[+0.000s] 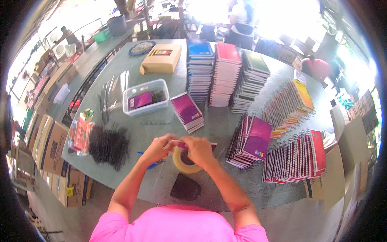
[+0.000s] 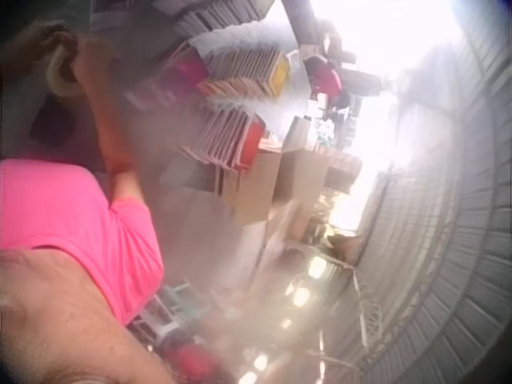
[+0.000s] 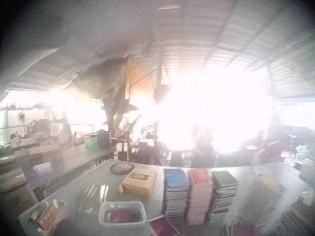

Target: The person threads a spiral binding into a notebook cover and pages by hand, using a roll of tape to support the book, and then adds the finished notebook to a stack.

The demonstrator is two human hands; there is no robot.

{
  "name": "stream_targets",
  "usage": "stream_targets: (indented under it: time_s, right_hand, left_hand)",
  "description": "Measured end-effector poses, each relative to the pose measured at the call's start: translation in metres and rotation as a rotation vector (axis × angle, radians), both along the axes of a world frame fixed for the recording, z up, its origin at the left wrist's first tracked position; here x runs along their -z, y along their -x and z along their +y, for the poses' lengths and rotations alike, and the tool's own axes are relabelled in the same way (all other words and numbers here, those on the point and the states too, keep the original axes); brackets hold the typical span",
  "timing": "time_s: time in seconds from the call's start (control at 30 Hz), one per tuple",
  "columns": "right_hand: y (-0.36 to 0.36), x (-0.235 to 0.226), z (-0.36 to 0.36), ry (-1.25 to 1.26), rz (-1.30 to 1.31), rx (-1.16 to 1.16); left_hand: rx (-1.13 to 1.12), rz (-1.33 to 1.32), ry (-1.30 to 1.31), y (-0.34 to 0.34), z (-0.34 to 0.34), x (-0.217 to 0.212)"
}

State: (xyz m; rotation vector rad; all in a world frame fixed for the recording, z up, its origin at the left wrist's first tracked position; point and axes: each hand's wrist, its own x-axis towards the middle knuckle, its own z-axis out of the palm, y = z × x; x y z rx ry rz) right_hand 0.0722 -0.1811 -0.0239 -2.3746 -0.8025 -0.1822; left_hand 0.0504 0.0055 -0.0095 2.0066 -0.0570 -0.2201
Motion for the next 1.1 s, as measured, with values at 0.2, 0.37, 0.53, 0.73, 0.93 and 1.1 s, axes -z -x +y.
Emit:
stream_targets:
  time_s: [0.2,0.37,0.53,0.73,0.93,1.1]
  right_hand:
    - [0.002,0.003,0.013,0.007,-0.147,0.028]
    - [0.003,0.003,0.012,-0.106,-0.142,0.106]
    - [0.001,0.006,0.011,0.028,-0.052,0.063]
    - [0.004,0.017,0.015,-0.073,-0.1,0.128]
    - [0.003,0.015,0.012,-0.131,-0.1,0.103]
    - [0.002,0.01,0.009,-0.077,0.005,0.079]
  left_hand:
    - [-0.023,-0.388,-0.116,0.002,0.004,0.011]
    - [0.038,0.115,-0.108,-0.002,0.018,-0.002]
    - [-0.036,-0.326,-0.076,0.002,0.006,0.001]
    - [0.036,-0.155,-0.069,-0.001,0.028,0.017]
    - [0.001,-0.015,0.017,0.0,0.015,0.002]
    - [-0.036,-0.709,-0.314,0.019,-0.014,-0.002]
